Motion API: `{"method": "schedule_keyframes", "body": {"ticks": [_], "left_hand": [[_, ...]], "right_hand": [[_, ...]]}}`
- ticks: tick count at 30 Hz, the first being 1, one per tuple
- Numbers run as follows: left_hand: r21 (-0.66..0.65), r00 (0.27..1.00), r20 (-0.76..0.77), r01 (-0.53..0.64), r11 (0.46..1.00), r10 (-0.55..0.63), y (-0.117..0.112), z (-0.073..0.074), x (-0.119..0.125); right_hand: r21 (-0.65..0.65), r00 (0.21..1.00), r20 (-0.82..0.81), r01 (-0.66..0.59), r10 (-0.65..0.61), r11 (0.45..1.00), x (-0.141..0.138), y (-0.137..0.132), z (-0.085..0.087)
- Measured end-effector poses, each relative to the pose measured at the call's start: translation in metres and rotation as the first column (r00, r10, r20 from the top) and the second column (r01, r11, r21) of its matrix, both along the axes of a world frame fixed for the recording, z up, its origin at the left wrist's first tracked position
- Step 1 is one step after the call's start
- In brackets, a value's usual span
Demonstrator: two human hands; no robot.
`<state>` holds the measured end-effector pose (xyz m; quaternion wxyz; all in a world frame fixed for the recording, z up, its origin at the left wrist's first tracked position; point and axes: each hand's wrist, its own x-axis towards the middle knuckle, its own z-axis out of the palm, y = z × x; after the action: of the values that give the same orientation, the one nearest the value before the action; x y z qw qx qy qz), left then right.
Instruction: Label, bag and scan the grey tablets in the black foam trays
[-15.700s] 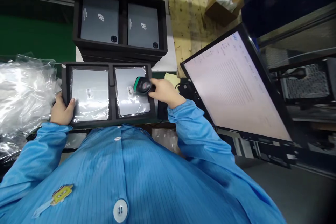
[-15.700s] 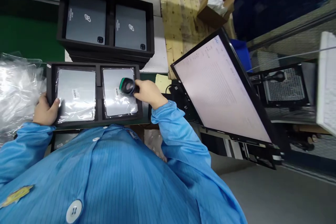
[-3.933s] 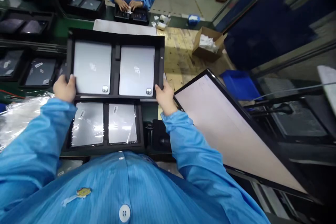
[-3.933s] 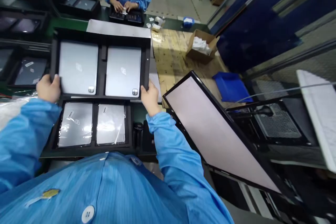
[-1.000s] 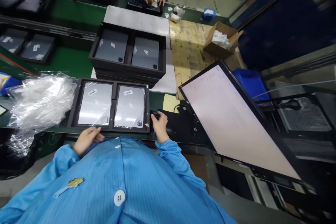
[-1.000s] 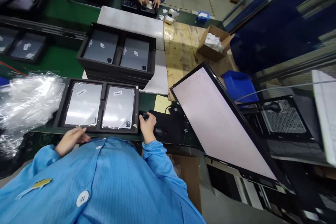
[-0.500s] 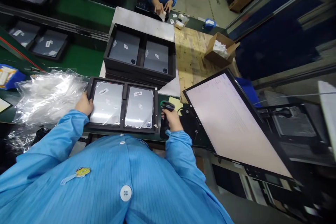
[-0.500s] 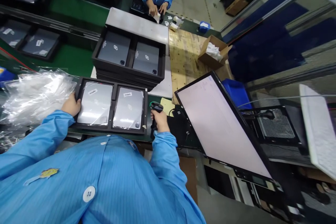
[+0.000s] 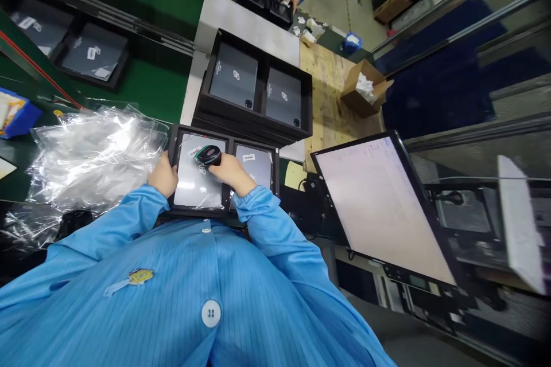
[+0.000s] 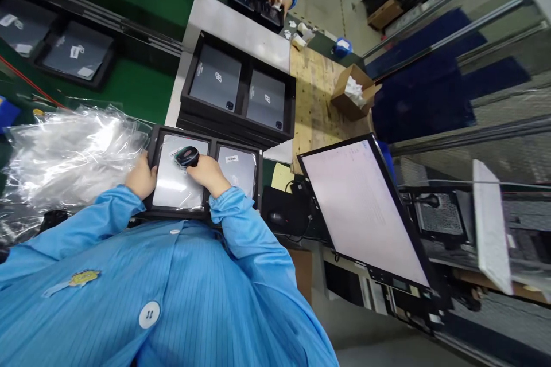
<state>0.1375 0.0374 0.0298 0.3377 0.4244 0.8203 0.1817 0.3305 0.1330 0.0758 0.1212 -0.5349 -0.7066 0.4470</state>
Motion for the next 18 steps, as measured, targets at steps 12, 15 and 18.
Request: {"method": "schedule_keyframes", "body": {"ticks": [12, 15, 18], "left_hand": [[0.03, 0.997, 0.071, 0.003, 1.0, -0.005, -0.004, -0.008, 0.002], [0.036, 0.998, 0.064, 0.003, 0.999, -0.006, -0.004, -0.009, 0.001], [0.046, 0.998, 0.058, 0.001, 0.999, -0.004, -0.004, -0.009, -0.002]], "right_hand": [[-0.037, 0.997, 0.082, 0.005, -0.002, 0.999, 0.009, 0.008, -0.009], [0.004, 0.964, 0.126, 0.235, -0.233, 0.972, 0.063, 0.022, -0.001], [0.152, 0.802, 0.216, 0.536, -0.557, 0.831, 0.149, 0.027, 0.002]]}}
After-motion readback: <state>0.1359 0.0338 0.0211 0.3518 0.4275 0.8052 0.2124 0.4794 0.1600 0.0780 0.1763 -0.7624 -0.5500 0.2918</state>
